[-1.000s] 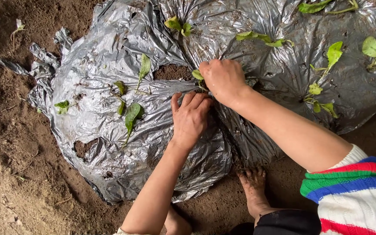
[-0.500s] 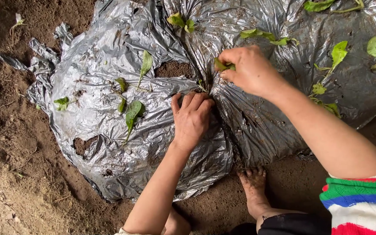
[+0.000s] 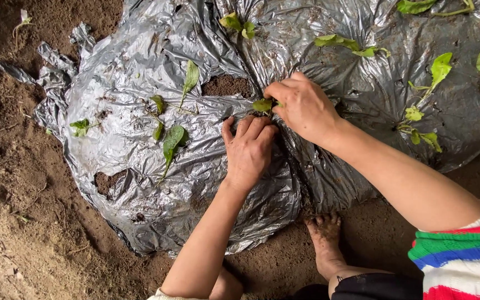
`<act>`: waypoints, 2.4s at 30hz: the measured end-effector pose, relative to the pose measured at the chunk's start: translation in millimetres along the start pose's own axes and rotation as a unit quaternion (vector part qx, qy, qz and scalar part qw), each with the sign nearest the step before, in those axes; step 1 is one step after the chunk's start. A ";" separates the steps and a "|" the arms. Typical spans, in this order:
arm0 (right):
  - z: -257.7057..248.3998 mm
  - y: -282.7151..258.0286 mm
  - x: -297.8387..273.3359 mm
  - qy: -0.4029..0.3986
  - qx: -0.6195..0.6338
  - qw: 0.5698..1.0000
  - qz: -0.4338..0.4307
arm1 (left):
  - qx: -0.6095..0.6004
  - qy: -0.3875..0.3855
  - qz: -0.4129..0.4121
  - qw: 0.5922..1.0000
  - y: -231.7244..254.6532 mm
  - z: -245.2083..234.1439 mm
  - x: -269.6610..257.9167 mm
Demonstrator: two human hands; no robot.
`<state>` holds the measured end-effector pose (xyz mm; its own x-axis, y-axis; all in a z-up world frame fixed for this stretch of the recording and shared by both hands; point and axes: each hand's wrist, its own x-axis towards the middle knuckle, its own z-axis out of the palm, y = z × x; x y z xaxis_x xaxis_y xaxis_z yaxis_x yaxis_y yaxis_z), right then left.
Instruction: Planting seedlings through holes in plastic mulch and watering them.
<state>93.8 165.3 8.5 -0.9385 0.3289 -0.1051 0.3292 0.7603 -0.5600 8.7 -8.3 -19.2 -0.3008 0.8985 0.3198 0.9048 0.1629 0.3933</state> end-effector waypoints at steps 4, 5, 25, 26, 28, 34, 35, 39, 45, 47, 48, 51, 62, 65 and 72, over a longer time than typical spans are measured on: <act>24.2 18.9 0.5 0.045 -0.034 0.998 -0.036 | -0.011 0.004 -0.001 1.000 0.2 -0.3 -0.2; 30.9 23.4 1.1 0.053 -0.036 0.997 -0.039 | -0.010 0.008 -0.001 1.000 1.0 -0.5 0.2; -79.5 -15.6 -48.7 0.080 0.022 0.996 -0.033 | 0.195 -0.017 -0.145 0.970 -200.7 -106.7 -34.5; -80.9 -6.0 -60.4 0.090 -0.002 0.995 -0.047 | 0.235 0.004 -0.153 0.960 -204.1 -103.1 -33.2; -89.7 -7.0 -76.4 0.065 0.040 0.997 -0.011 | 0.081 0.062 -0.206 0.973 -163.8 -119.3 -26.8; -65.4 -30.1 -98.9 -0.056 0.362 0.911 0.187 | -0.282 0.038 -0.277 0.918 15.7 -66.5 -1.0; -54.5 -30.9 -101.4 -0.054 0.454 0.868 0.196 | -0.301 0.008 -0.236 0.924 46.0 -51.6 4.0; -47.4 -16.7 -120.3 0.030 0.474 0.857 0.201 | -0.251 -0.030 -0.121 0.960 89.3 -31.9 10.0; -47.4 27.1 -156.3 0.079 0.418 0.872 0.242 | -0.111 -0.164 0.055 0.979 74.9 -29.2 -34.9; -47.3 28.0 -166.5 0.016 0.375 0.880 0.292 | -0.025 -0.211 0.170 0.962 74.4 -40.8 -39.5; -44.3 25.3 -168.5 0.015 0.375 0.880 0.292 | -0.025 -0.211 0.170 0.962 73.7 -39.7 -40.2; -36.8 19.2 -174.1 -0.057 0.324 0.889 0.319 | -0.022 -0.163 0.210 0.964 72.2 -37.7 -41.6; 9.8 -3.7 -177.8 -0.084 0.115 0.953 0.267 | 0.010 -0.180 0.216 0.960 70.3 -41.3 -46.6; 15.4 -4.8 -179.5 -0.098 0.061 0.963 0.243 | 0.013 -0.164 0.225 0.960 68.1 -23.3 -59.4; 59.2 7.0 -188.8 -0.079 -0.093 0.974 0.192 | -0.007 -0.163 0.225 0.961 67.5 -21.8 -52.6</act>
<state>267.2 75.3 -24.2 -0.7427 0.5297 -0.4097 0.6579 0.6914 -0.2985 79.1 -53.5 9.2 0.2323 0.9568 0.1746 0.9164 -0.2755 0.2905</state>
